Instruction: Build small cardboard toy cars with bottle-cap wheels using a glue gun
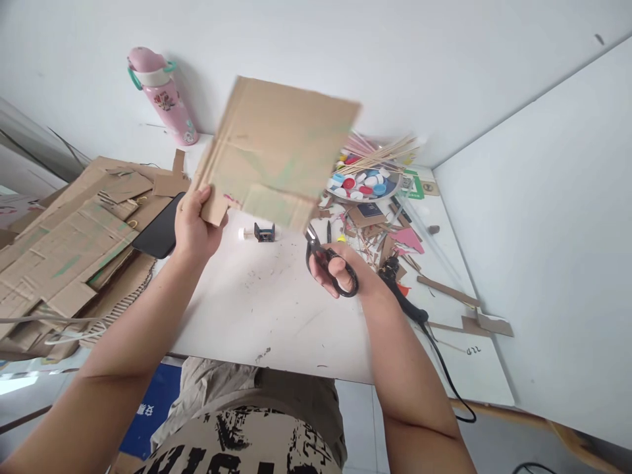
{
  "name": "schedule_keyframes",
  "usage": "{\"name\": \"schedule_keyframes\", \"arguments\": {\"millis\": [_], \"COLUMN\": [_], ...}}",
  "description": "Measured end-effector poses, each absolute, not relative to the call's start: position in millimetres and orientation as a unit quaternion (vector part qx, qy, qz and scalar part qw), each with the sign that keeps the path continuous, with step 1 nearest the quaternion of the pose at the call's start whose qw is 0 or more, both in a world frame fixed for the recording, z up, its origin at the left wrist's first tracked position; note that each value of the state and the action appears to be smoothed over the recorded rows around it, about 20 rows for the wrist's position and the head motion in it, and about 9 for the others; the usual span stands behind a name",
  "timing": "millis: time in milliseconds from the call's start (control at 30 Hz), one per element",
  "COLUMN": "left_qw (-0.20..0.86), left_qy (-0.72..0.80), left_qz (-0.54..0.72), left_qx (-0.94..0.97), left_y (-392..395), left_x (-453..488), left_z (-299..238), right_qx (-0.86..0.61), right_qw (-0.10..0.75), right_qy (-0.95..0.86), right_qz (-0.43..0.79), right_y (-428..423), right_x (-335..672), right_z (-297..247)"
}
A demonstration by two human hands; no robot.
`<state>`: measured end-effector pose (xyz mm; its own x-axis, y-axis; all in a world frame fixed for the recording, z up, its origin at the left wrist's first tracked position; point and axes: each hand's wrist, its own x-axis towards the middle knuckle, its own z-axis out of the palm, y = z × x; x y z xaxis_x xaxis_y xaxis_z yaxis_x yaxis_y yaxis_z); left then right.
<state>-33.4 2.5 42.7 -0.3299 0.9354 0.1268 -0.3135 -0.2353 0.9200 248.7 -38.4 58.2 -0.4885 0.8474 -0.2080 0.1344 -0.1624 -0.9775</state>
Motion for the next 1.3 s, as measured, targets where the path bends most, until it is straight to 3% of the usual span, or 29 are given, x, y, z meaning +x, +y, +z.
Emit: {"name": "schedule_keyframes", "arguments": {"millis": [200,467,700,1300], "left_qw": [0.493,0.577,0.616,0.596], "left_qy": [0.375,0.345,0.336,0.308], "left_qz": [0.727,0.619,0.552,0.539], "left_qx": [0.296,0.406,0.450,0.510], "left_y": [-9.0,-37.7,-40.8,-47.0], "left_x": [-9.1,17.4,19.3,20.6], "left_z": [44.5,43.6,45.9,53.8], "right_qx": [-0.351,-0.412,-0.388,-0.445], "right_qw": [0.256,0.282,0.311,0.363], "right_qy": [-0.641,-0.680,-0.652,-0.588], "right_qz": [0.633,0.537,0.572,0.569], "right_y": [-47.4,-67.1,-62.8,-72.1], "right_x": [219.1,202.9,208.4,187.3], "right_z": [55.9,50.0,42.4,45.7]}}
